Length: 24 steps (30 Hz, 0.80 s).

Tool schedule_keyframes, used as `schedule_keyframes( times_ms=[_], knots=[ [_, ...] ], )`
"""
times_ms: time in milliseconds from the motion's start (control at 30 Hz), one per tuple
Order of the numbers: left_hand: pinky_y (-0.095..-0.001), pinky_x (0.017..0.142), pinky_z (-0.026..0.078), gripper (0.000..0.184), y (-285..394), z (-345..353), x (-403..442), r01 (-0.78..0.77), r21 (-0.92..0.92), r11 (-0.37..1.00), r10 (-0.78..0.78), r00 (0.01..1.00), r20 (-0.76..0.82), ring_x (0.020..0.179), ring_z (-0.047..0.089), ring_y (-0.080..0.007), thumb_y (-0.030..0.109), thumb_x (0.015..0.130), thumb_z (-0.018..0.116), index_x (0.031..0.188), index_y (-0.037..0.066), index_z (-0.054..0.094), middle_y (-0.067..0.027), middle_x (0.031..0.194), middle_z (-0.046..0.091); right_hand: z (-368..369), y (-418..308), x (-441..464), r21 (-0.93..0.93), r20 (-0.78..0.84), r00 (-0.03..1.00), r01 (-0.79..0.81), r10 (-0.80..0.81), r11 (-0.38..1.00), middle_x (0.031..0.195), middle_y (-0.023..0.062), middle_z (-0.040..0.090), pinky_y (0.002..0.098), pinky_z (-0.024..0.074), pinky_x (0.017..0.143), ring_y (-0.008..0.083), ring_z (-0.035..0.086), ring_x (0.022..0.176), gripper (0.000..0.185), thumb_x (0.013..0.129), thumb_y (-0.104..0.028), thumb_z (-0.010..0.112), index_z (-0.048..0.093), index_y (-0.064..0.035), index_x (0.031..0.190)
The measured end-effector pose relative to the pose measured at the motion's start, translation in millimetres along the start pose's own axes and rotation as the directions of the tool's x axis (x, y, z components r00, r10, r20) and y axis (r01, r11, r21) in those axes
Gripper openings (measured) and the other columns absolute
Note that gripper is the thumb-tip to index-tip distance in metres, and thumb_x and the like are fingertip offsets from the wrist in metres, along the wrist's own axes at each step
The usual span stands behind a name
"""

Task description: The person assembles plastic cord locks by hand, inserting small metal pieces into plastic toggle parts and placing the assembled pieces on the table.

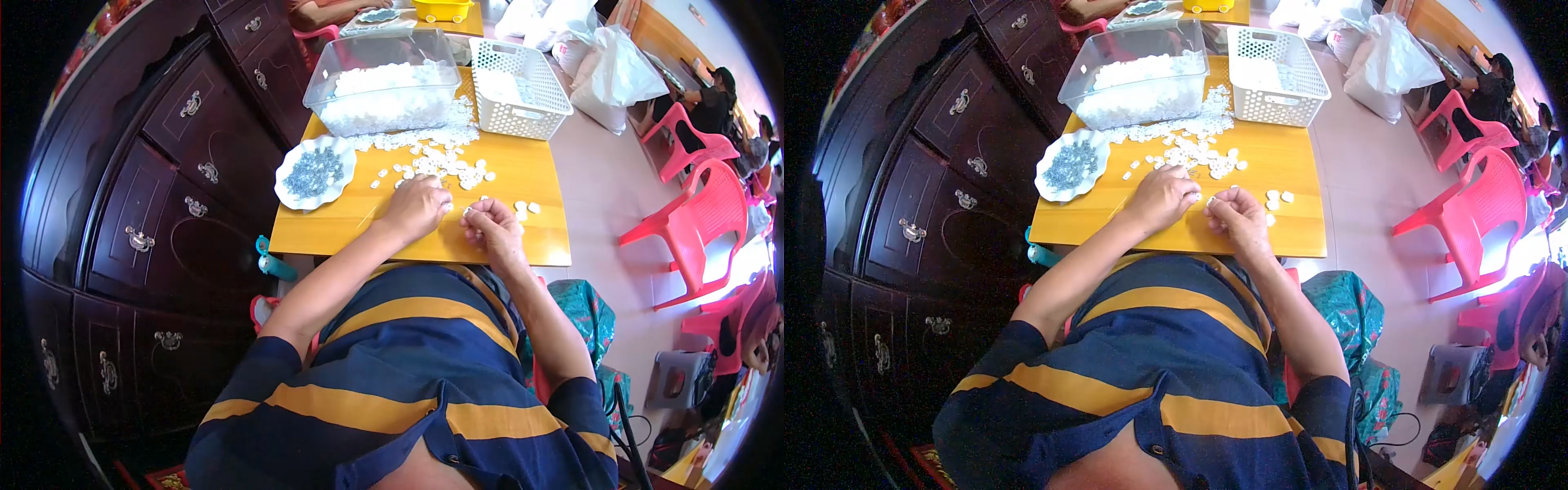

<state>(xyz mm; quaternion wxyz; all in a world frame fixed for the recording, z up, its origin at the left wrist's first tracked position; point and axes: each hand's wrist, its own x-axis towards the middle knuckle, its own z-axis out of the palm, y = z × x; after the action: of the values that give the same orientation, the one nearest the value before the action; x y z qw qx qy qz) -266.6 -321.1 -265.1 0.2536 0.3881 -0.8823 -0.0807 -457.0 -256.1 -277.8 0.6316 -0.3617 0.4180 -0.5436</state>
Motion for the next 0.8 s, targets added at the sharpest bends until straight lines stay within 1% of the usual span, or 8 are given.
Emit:
schedule_keyframes(
  times_ms=[67, 300, 400, 467, 500, 567, 667, 800],
  knots=[
    [-0.0450, 0.080, 0.051, 0.008, 1.4, -1.0, 1.4, -0.051, 0.040, 0.998, 0.052, 0.999, -0.017, 0.089, 0.062, -0.0324, 0.015, 0.082, 0.068, 0.080, 0.006, 0.067, -0.0129, 0.086, 0.064, 0.7, -0.7, -0.4, -0.029, 0.005, 1.000, 0.003, -0.002, 1.000, 0.083, 0.0060, 0.070, 0.0224, 0.0483, 0.060, 0.0095, 0.061, 0.065, 0.008, 0.092, -0.009, 0.065, 0.060, -0.0052, 0.098],
    [-0.0452, 0.079, 0.050, 0.008, 7.3, -2.8, 2.0, -0.025, 0.028, 0.999, 0.025, 0.999, 0.027, 0.087, 0.062, -0.0323, 0.012, 0.081, 0.067, 0.082, 0.005, 0.063, -0.0127, 0.084, 0.064, -0.2, 0.9, 0.5, -0.013, 0.004, 1.000, 0.024, -0.024, 1.000, 0.084, 0.0056, 0.070, 0.0216, 0.0478, 0.060, 0.0089, 0.060, 0.065, 0.009, 0.093, -0.011, 0.065, 0.059, -0.0059, 0.098],
    [-0.0426, 0.071, 0.052, 0.011, 15.2, -4.1, -4.6, -0.069, -0.037, 0.997, 0.066, 0.995, -0.076, 0.077, 0.064, -0.0312, 0.010, 0.082, 0.069, 0.082, 0.004, 0.059, -0.0137, 0.077, 0.064, -0.4, 1.3, -0.4, 0.007, -0.003, 1.000, 0.022, -0.022, 1.000, 0.084, 0.0054, 0.070, 0.0212, 0.0476, 0.060, 0.0087, 0.060, 0.064, 0.010, 0.093, -0.011, 0.065, 0.058, -0.0062, 0.099],
    [-0.0347, 0.064, 0.052, 0.009, 24.4, -6.6, -9.4, 0.060, -0.251, 0.966, -0.083, 0.993, -0.081, 0.068, 0.066, -0.0222, 0.008, 0.084, 0.069, 0.084, 0.002, 0.062, -0.0128, 0.075, 0.066, 0.8, 1.1, -0.2, 0.012, -0.026, 0.999, 0.040, -0.039, 0.999, 0.084, 0.0051, 0.069, 0.0212, 0.0475, 0.060, 0.0085, 0.060, 0.065, 0.011, 0.093, -0.012, 0.065, 0.058, -0.0066, 0.100],
    [-0.0347, 0.064, 0.052, 0.009, 28.2, -10.0, -11.9, 0.063, -0.253, 0.966, -0.085, 0.993, -0.080, 0.068, 0.066, -0.0222, 0.008, 0.084, 0.069, 0.084, 0.002, 0.062, -0.0128, 0.075, 0.066, 1.9, 0.4, -0.7, 0.011, -0.025, 0.999, 0.037, -0.037, 0.999, 0.084, 0.0051, 0.069, 0.0212, 0.0475, 0.060, 0.0085, 0.060, 0.065, 0.011, 0.093, -0.012, 0.065, 0.058, -0.0066, 0.100],
    [-0.0322, 0.060, 0.052, 0.009, 34.2, -16.1, -16.0, 0.132, -0.512, 0.849, -0.168, 0.985, -0.026, 0.064, 0.067, -0.0192, 0.007, 0.085, 0.066, 0.091, 0.000, 0.068, -0.0112, 0.074, 0.070, 3.8, -1.4, -2.5, 0.034, -0.053, 0.998, 0.045, -0.043, 0.998, 0.084, 0.0041, 0.069, 0.0182, 0.0454, 0.056, 0.0066, 0.058, 0.062, 0.009, 0.094, -0.010, 0.065, 0.059, -0.0091, 0.101],
    [-0.0262, 0.064, 0.051, 0.012, 26.4, -6.3, -21.8, 0.219, -0.658, 0.720, -0.276, 0.961, 0.017, 0.070, 0.065, -0.0100, 0.005, 0.086, 0.066, 0.095, 0.000, 0.072, -0.0076, 0.079, 0.071, 1.0, 1.4, -0.9, 0.023, -0.033, 0.998, 0.054, -0.053, 0.998, 0.085, 0.0047, 0.069, 0.0207, 0.0473, 0.060, 0.0082, 0.059, 0.065, 0.011, 0.094, -0.011, 0.064, 0.058, -0.0072, 0.102],
    [-0.0248, 0.067, 0.050, 0.016, 15.8, -5.6, -25.1, 0.199, -0.759, 0.619, -0.311, 0.950, -0.005, 0.073, 0.062, -0.0071, 0.005, 0.088, 0.065, 0.102, 0.000, 0.072, -0.0043, 0.086, 0.072, 0.9, 3.0, -1.1, -0.018, -0.011, 0.998, 0.067, -0.067, 0.998, 0.085, 0.0049, 0.069, 0.0202, 0.0464, 0.060, 0.0080, 0.059, 0.065, 0.010, 0.094, -0.011, 0.064, 0.059, -0.0065, 0.101]
  ],
)
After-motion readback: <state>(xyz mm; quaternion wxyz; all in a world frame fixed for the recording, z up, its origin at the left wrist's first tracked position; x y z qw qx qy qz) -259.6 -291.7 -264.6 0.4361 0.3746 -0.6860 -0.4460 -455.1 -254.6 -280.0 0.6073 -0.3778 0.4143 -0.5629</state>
